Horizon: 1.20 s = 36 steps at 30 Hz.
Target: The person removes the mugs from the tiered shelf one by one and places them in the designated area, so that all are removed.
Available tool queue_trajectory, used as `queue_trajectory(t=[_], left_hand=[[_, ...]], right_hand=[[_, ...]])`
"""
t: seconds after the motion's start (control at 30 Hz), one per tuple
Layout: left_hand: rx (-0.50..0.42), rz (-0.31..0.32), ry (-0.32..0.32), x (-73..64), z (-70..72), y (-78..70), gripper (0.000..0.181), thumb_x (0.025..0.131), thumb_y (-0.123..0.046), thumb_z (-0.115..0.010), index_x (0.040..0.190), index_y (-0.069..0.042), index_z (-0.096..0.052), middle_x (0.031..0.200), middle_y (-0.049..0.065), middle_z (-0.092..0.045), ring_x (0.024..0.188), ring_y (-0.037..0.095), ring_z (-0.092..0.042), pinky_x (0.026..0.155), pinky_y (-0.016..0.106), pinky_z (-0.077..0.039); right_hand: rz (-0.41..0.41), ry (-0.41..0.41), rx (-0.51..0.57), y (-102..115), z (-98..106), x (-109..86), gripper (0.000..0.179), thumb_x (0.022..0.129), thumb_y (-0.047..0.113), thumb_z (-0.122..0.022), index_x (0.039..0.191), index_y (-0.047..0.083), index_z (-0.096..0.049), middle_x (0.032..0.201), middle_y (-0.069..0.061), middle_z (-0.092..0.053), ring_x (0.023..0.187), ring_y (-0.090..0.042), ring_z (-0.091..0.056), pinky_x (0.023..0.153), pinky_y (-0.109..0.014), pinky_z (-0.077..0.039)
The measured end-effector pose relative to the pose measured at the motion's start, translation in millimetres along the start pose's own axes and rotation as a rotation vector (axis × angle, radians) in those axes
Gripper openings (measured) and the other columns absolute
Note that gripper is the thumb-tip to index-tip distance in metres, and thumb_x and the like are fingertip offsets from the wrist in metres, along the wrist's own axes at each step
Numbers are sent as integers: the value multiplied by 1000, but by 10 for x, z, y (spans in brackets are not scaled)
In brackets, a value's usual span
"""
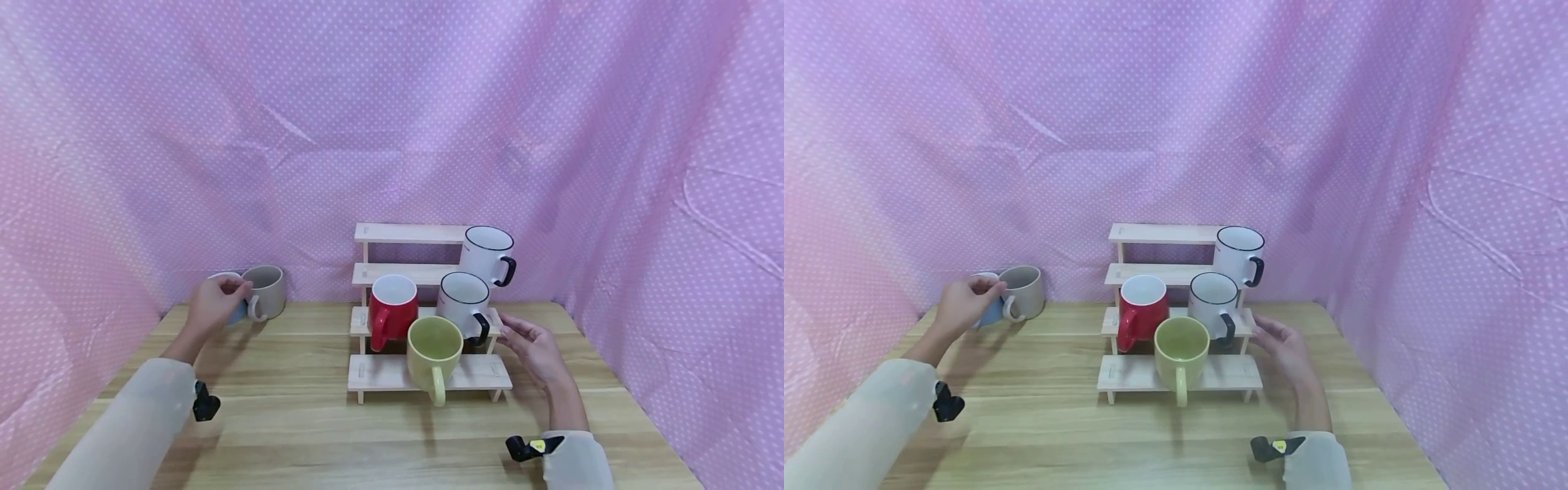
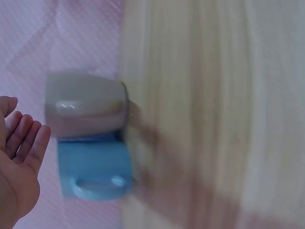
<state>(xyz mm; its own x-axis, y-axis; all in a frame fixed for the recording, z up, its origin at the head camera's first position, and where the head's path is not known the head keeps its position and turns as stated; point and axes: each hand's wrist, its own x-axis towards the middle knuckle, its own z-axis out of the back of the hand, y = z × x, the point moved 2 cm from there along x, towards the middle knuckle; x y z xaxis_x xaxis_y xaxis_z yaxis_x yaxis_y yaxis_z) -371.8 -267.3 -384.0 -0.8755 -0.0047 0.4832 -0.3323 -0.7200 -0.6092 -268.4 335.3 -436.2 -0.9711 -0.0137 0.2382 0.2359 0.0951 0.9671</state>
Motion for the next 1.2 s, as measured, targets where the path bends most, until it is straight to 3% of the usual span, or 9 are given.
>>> queue_trajectory(t=[0.17, 0.3, 0.47, 0.6, 0.93, 1.2], left_hand=[[-31, 29, 103, 98, -9, -283, 43, 104, -35, -60, 115, 7, -68, 108, 25, -70, 101, 38, -66, 86, 42, -57], [-57, -34, 137, 194, -94, -491, 35, 104, -24, -61, 114, 9, -68, 110, 28, -70, 104, 44, -67, 92, 55, -56], [-72, -134, 152, 307, -206, -711, 24, 102, -13, -63, 110, 8, -69, 104, 25, -72, 98, 42, -70, 89, 54, -58], [-72, -174, 162, 372, -278, -865, 21, 102, -14, -64, 110, 4, -70, 104, 21, -73, 98, 39, -70, 89, 52, -59], [-72, -166, 199, 468, -490, -1274, 25, 102, -22, -64, 115, 0, -70, 111, 18, -72, 103, 36, -69, 89, 50, -58], [-113, -235, 223, 524, -650, -1597, 24, 101, -18, -66, 113, 2, -70, 107, 17, -73, 99, 33, -70, 91, 46, -59]], right_hand=[[10, 4, -6, 9, 1, -1, 51, 103, 0, -59, 141, -24, -35, 122, 4, -70, 105, -9, -68, 96, -30, -56], [8, 5, -15, 5, 2, -5, 52, 103, 2, -60, 141, -23, -36, 124, 3, -69, 107, -9, -68, 96, -30, -56], [3, 0, -2, -9, 7, -10, 52, 102, 1, -60, 141, -23, -36, 123, 2, -70, 106, -10, -68, 98, -32, -56], [-1, -2, -10, -16, 7, -17, 52, 102, 1, -60, 141, -23, -36, 121, 4, -70, 105, -10, -68, 99, -33, -55], [10, -5, -11, -13, 9, -21, 51, 102, 0, -59, 140, -25, -36, 120, 4, -71, 104, -9, -68, 93, -27, -57], [29, 1, 10, -7, 4, -1, 50, 102, -2, -59, 139, -26, -35, 119, 3, -72, 103, -10, -69, 92, -27, -58]])
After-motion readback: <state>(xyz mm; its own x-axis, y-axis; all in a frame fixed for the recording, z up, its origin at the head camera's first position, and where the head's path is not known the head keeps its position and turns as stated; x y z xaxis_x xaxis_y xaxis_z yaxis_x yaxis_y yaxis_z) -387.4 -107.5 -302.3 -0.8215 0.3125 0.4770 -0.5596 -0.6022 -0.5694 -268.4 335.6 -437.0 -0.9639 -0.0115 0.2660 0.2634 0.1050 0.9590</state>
